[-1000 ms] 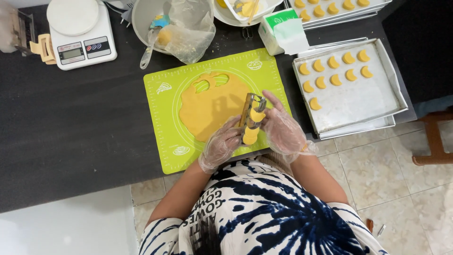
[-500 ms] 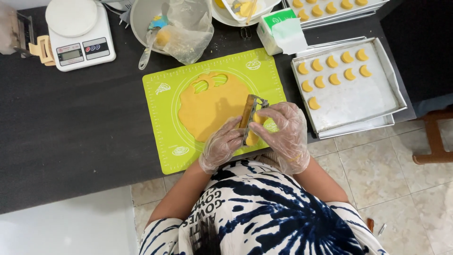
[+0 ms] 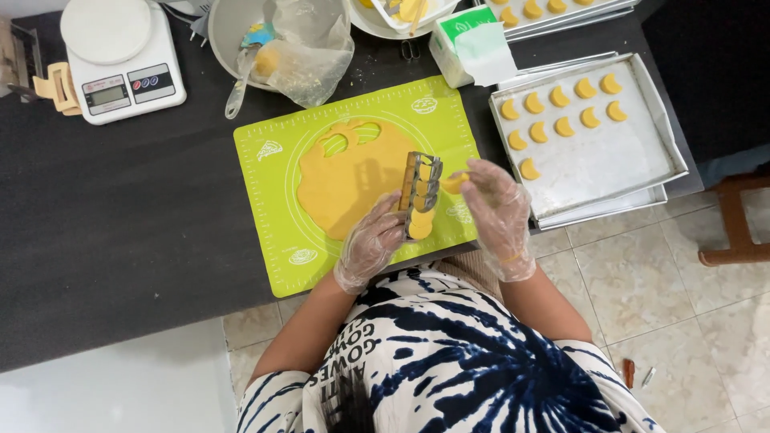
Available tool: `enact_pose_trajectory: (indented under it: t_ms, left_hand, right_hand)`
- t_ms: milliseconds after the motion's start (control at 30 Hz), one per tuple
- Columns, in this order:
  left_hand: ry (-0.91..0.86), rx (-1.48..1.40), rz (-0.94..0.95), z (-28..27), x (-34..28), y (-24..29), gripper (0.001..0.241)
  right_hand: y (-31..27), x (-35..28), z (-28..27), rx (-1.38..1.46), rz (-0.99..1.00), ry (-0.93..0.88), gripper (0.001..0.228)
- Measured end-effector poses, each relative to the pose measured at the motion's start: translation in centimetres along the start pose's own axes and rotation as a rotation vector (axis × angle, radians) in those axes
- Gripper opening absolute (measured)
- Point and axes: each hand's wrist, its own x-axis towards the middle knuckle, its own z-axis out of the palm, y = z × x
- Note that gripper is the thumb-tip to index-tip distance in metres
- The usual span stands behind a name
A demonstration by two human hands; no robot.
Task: Using various cookie cutters to shape dough and placing the pieces onto a baking tray.
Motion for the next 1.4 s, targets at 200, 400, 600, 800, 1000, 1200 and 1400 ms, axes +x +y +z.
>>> enact_pose_trajectory:
  t_ms: [200, 400, 600, 800, 1000, 1200, 1400]
  left_hand:
    - [-0.040, 0.000, -0.078, 0.1, -0.8, -0.2, 0.018]
    - [-0.065, 0.107, 0.025, -0.3, -0.9, -0.9, 0.014]
    - [-0.067, 0.101, 0.031, 0.1, -1.2, -1.3, 0.018]
    - [-0.058, 0.131, 0.032, 0.0, -0.3, -0.1, 0.021]
    - [-0.074, 0.108, 0.029, -0.2, -0.7, -0.6, 0.026]
    - [-0.073, 0.131, 0.045, -0.6, 0.0, 0.1, 0.021]
    - [-0.069, 0.111, 0.047, -0.5, -0.6, -0.5, 0.019]
  right_hand:
    - [4.9, 1.1, -5.7, 0.620, 0.284, 0.142, 0.025]
    - [6.3, 1.0, -11.7, 0.482, 0.336, 0.208, 0.028]
    - [4.8, -0.1, -14.7, -0.471, 0.459, 0.226, 0.038]
    - [8.7, -1.3, -16.6, -0.787, 0.461, 0.156, 0.026]
    - [8.5, -1.4, -14.9, -0.770, 0.487, 0.198, 0.022]
    - [4.5, -1.7, -13.3, -1.049, 0.328, 0.055, 0.024]
    - [6.3, -2.4, -16.4, -1.065, 0.407, -0.168, 0.051]
